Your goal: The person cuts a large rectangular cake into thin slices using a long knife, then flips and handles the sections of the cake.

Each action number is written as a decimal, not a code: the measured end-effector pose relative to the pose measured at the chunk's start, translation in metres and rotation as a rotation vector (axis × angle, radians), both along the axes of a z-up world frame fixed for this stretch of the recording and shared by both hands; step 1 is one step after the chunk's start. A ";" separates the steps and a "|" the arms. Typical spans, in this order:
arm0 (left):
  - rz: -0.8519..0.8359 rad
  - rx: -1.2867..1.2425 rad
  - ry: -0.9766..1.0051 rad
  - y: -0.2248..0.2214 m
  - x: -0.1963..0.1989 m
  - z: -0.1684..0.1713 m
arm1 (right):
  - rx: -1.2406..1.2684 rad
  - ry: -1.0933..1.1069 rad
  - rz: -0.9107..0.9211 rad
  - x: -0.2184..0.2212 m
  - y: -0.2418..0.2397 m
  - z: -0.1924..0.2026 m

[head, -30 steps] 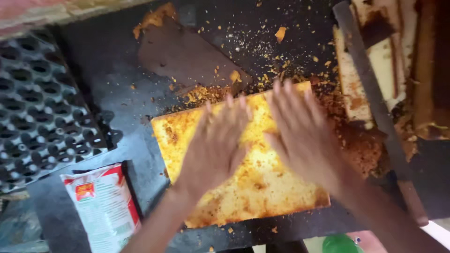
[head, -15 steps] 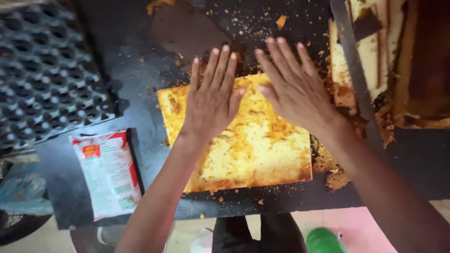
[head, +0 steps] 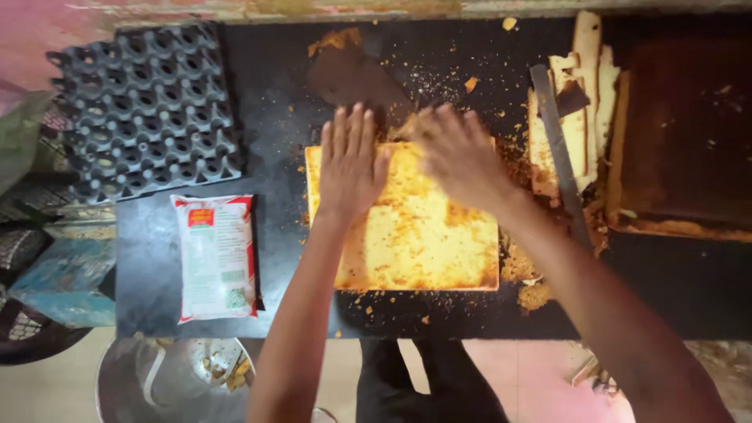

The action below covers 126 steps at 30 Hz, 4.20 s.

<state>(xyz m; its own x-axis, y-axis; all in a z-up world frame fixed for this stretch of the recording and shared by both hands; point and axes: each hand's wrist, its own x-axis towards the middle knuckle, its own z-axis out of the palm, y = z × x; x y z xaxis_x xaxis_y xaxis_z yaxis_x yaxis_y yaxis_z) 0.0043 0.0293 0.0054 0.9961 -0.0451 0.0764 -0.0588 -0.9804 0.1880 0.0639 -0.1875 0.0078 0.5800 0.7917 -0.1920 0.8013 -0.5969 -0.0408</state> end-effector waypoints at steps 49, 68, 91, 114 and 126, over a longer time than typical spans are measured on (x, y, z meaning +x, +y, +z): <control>-0.234 0.171 0.141 -0.056 -0.056 0.005 | 0.182 0.125 -0.738 -0.132 -0.057 -0.011; -0.242 0.135 0.075 0.008 -0.076 0.021 | 0.155 0.184 -0.718 -0.075 -0.008 0.016; -0.432 -0.012 0.039 -0.016 -0.056 0.019 | 0.268 -0.054 -0.579 -0.110 -0.004 -0.024; -0.511 0.334 -0.492 0.006 -0.043 -0.061 | 2.990 0.791 -1.349 -0.266 -0.161 0.013; -0.283 0.538 -0.271 0.001 -0.104 -0.028 | 3.036 0.626 -1.564 -0.284 -0.181 -0.014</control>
<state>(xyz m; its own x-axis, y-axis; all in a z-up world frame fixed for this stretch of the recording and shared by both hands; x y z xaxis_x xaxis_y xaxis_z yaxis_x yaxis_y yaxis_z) -0.0998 0.0307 -0.0226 0.8891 -0.4036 0.2160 -0.3038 -0.8732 -0.3810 -0.2198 -0.3683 -0.0060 0.5997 -0.4601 -0.6547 0.3721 0.8847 -0.2808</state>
